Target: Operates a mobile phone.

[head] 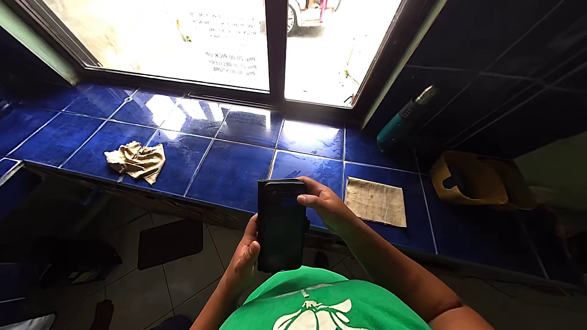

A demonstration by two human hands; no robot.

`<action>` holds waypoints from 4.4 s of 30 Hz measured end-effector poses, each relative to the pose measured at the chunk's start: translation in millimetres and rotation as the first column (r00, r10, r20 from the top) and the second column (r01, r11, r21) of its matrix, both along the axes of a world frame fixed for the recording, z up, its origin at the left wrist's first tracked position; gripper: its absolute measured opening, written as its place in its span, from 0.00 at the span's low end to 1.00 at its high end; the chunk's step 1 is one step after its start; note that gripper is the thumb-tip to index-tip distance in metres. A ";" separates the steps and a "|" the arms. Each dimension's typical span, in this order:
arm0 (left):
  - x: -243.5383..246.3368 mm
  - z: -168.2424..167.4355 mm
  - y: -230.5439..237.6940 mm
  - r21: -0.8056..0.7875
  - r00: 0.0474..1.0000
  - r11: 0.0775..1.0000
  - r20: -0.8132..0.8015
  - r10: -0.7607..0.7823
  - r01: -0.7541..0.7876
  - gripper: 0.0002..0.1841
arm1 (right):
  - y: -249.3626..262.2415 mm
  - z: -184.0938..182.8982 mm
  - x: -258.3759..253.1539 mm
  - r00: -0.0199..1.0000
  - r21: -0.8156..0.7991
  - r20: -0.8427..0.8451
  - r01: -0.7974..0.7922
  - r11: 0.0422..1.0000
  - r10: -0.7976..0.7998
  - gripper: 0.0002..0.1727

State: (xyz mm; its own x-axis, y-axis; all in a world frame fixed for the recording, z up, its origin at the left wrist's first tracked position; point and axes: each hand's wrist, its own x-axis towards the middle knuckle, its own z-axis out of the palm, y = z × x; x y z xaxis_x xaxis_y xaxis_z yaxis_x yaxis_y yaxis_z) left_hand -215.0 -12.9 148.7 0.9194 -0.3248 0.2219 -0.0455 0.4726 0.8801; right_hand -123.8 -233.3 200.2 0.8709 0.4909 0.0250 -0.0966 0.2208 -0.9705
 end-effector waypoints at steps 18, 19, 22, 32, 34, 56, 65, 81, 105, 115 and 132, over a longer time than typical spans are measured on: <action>-1.0 1.6 -2.1 0.040 0.998 0.998 -0.037 0.049 -0.047 0.45 | -15.9 -19.6 -0.2 0.948 0.031 0.221 0.227 0.973 -0.228 0.34; -1.0 2.8 -2.6 0.037 0.998 0.998 -0.036 0.043 -0.041 0.46 | -18.3 -20.1 -0.5 0.918 0.003 0.315 0.255 0.967 -0.243 0.38; 0.6 4.4 -5.1 0.005 0.999 1.000 -0.035 0.025 -0.025 0.46 | -22.4 -17.8 -4.7 0.797 -0.107 0.565 0.329 0.938 -0.214 0.37; -0.5 3.4 -6.4 -0.020 0.996 0.998 -0.058 0.060 -0.061 0.48 | -32.1 -14.8 -11.5 0.662 -0.237 0.739 0.423 0.875 -0.120 0.32; -1.0 3.5 -6.2 -0.024 0.996 0.997 -0.063 0.066 -0.068 0.48 | -29.0 -14.3 -12.7 0.651 -0.246 0.752 0.426 0.870 -0.107 0.31; -11.0 4.2 -3.8 0.008 0.985 0.991 -0.109 0.132 -0.132 0.53 | 10.5 -4.4 -17.0 0.515 -0.370 0.849 0.415 0.831 0.120 0.21; -1.7 12.5 -3.9 -0.090 0.931 0.945 -0.225 0.289 -0.315 0.59 | 2.7 -40.5 -54.8 0.420 -0.339 0.893 0.390 0.856 0.163 0.21; -0.8 7.9 -7.2 -0.138 0.917 0.932 -0.277 0.287 -0.334 0.60 | -4.9 -46.2 -58.3 0.389 -0.342 0.900 0.352 0.871 0.196 0.13; 26.0 11.4 -78.8 -0.098 0.906 0.926 -0.267 0.329 -0.366 0.58 | -85.9 -42.2 -15.1 0.466 -0.261 0.883 0.373 0.890 0.064 0.18; 43.0 16.3 -127.5 -0.260 0.940 0.911 -0.210 0.270 -0.320 0.48 | -151.5 -79.6 49.7 0.688 -0.426 0.717 0.308 0.851 0.111 0.22; 42.2 -9.3 -137.2 0.072 0.774 0.844 -0.363 0.519 -0.532 0.50 | -116.5 -102.0 48.2 0.744 0.305 -0.291 -0.523 0.796 0.601 0.40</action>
